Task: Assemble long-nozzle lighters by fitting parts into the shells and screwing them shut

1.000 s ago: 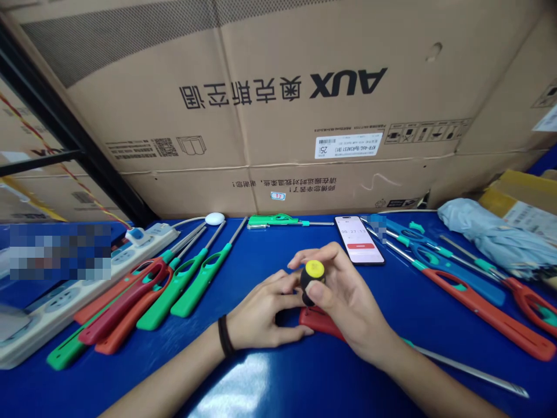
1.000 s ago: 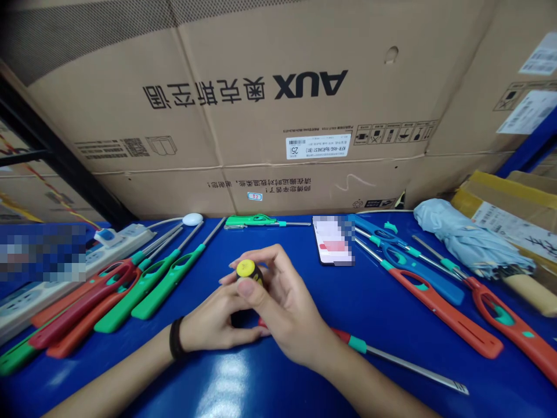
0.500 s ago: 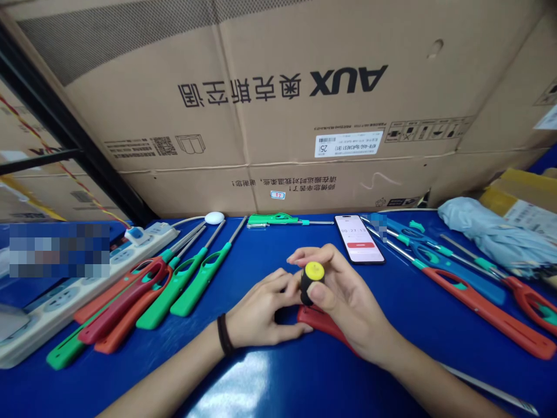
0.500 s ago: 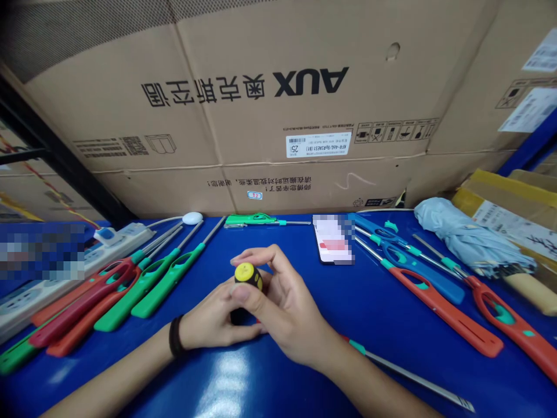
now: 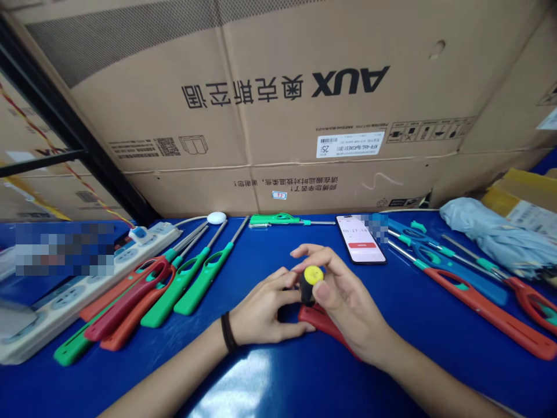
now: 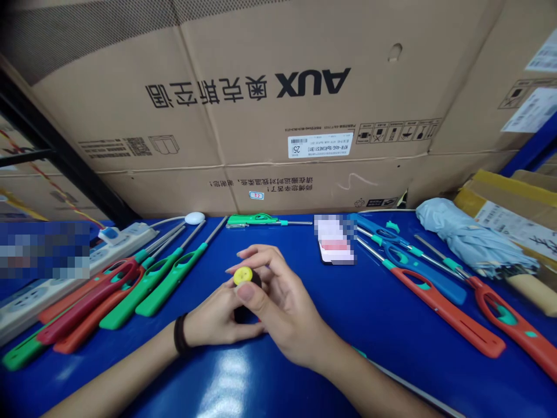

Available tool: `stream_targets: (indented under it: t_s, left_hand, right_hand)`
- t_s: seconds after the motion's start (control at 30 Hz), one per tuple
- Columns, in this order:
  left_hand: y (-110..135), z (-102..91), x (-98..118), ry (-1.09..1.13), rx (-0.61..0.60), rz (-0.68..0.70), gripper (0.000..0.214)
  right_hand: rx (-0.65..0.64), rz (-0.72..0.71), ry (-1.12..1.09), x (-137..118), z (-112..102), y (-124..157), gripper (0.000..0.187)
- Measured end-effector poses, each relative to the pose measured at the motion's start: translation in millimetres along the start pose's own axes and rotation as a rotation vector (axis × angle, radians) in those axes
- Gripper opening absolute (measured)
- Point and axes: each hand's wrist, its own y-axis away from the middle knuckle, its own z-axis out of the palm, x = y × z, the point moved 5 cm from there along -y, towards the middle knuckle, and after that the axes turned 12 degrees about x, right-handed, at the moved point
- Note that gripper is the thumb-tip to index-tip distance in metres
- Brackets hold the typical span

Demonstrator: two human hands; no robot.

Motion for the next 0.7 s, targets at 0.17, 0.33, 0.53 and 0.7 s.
stream_targets:
  t_s: [0.17,0.33,0.53,0.7]
  left_hand:
    - [-1.6,-0.8,1.8,0.016,0.005,0.016,0.028]
    - [-3.6,-3.2,2.9,-0.031,-0.019,0.04,0.032]
    - [-1.9,-7.7,15.3,-0.102,-0.056,0.008,0.03]
    - [45.9,-38.4,32.5,-0.228,-0.021,-0.139,0.028]
  right_hand:
    - [0.14,-0.076,-0.042,-6.4,-2.6,-1.4,0.016]
    - [0.417,-0.157,0.025,-11.1,-6.0,10.0,0.03]
    - [0.636,-0.206,0.008,-34.1,-7.0,16.9,0.034]
    - [0.759,-0.501,0.015,-104.3,-36.3,23.3,0.026]
